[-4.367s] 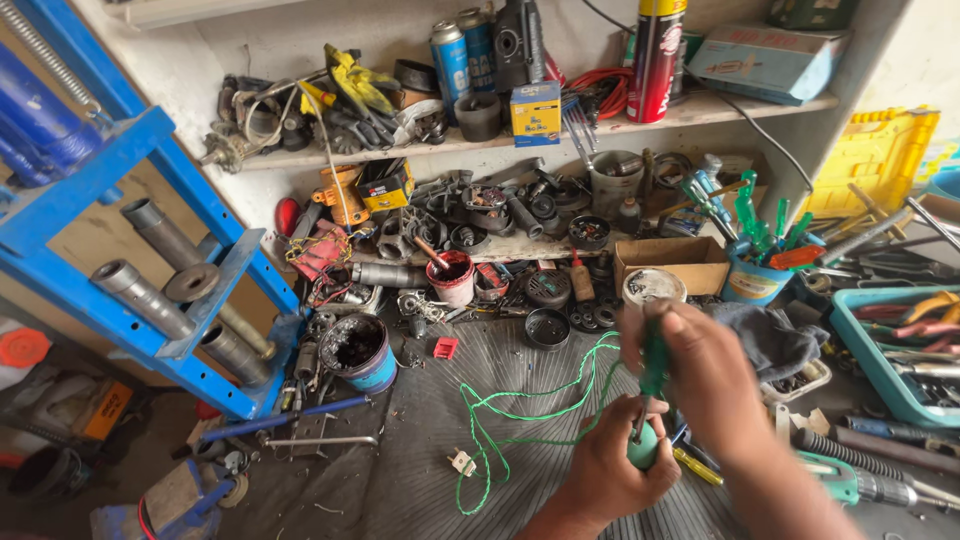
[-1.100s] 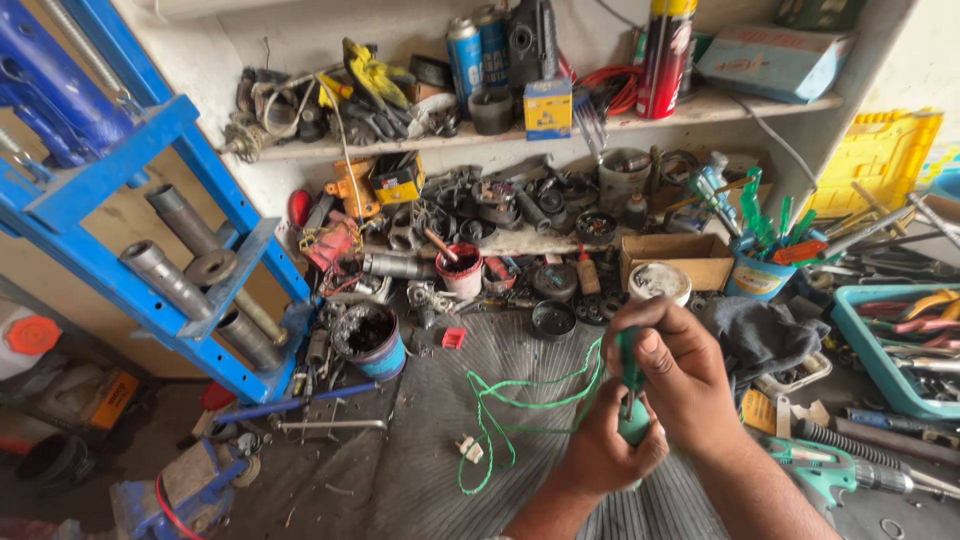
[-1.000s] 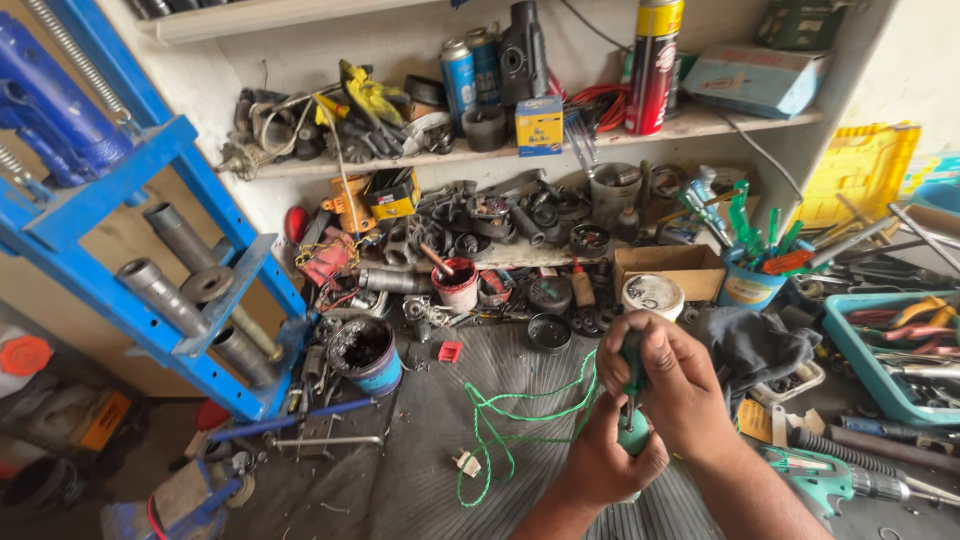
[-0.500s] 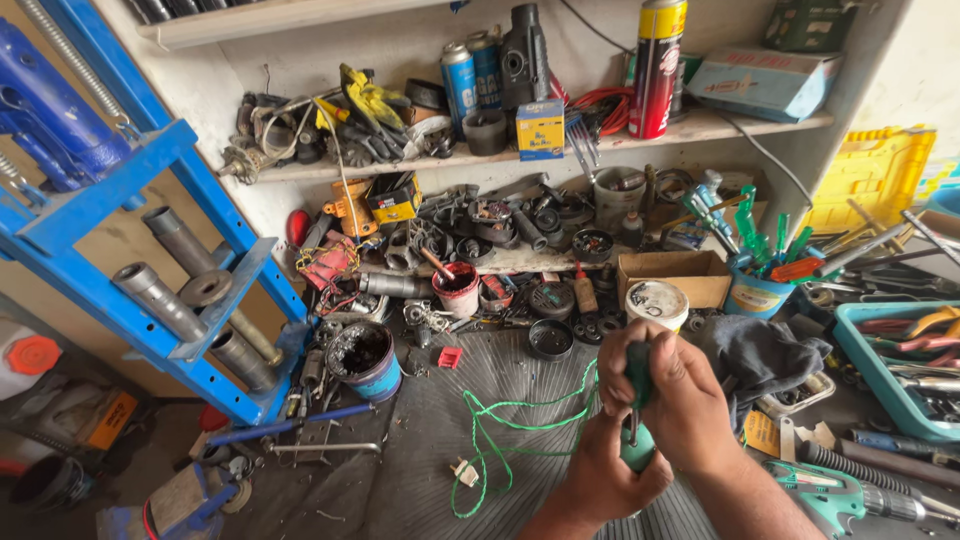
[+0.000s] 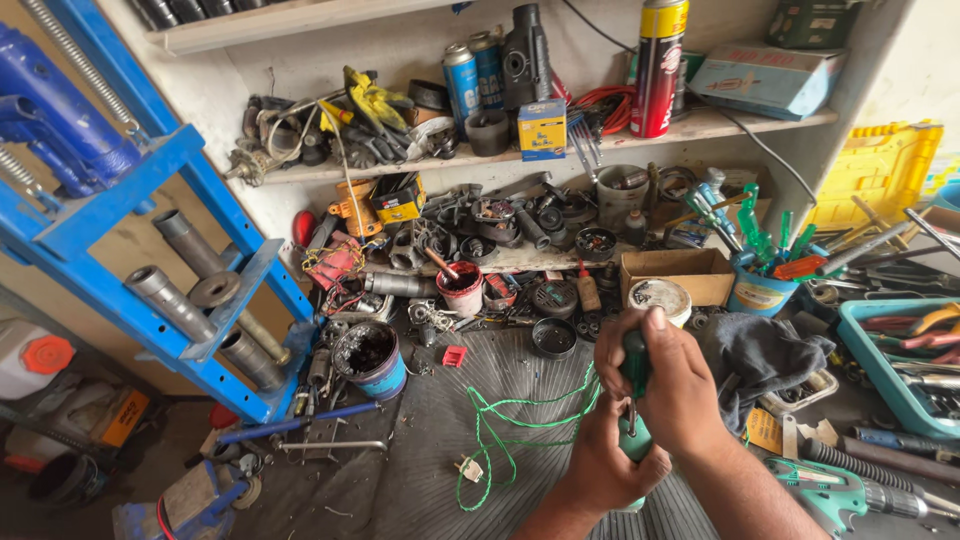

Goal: The person disassembles a green handheld electric tool, removes internal components, and uses a screwdriver and a cloth to clean and reassemble the device on a cluttered workbench.

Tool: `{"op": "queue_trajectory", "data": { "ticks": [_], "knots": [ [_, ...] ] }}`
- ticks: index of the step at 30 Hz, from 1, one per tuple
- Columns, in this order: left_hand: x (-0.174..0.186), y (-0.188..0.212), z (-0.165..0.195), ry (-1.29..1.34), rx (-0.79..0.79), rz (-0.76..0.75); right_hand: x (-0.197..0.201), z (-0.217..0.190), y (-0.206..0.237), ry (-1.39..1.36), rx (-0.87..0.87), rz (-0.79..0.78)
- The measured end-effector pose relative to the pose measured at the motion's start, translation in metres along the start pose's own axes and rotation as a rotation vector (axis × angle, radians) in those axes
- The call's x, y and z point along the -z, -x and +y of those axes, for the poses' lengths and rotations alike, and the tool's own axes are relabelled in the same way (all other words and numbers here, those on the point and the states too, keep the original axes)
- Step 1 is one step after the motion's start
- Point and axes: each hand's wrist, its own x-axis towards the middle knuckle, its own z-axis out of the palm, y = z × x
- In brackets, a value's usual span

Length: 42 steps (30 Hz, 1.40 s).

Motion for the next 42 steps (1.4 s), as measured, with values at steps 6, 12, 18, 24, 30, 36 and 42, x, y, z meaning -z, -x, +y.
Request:
{"op": "queue_trajectory", "data": {
  "ticks": [6, 12, 18, 24, 30, 36, 42],
  "knots": [
    [-0.002, 0.003, -0.002, 0.058, 0.038, 0.003, -0.003, -0.003, -0.003, -0.051, -0.102, 0.039],
    [-0.005, 0.003, -0.009, 0.079, 0.102, 0.015, 0.004, -0.003, -0.002, 0.023, 0.052, -0.011],
    [-0.010, 0.005, -0.010, 0.056, 0.020, 0.033, 0.010, -0.004, -0.001, -0.116, -0.006, -0.079],
    [-0.013, 0.012, -0.023, 0.100, 0.138, 0.010, 0.010, -0.001, -0.003, -0.018, 0.058, 0.027],
    [-0.016, 0.012, -0.025, -0.076, -0.015, 0.043, 0.014, -0.003, 0.000, -0.100, -0.056, -0.016],
    [-0.012, 0.011, -0.020, 0.083, 0.140, 0.008, 0.006, -0.003, -0.005, -0.130, 0.011, 0.042],
    [-0.014, 0.011, -0.019, -0.019, 0.043, 0.000, 0.010, -0.005, -0.001, -0.039, -0.019, 0.039]
  ]
}}
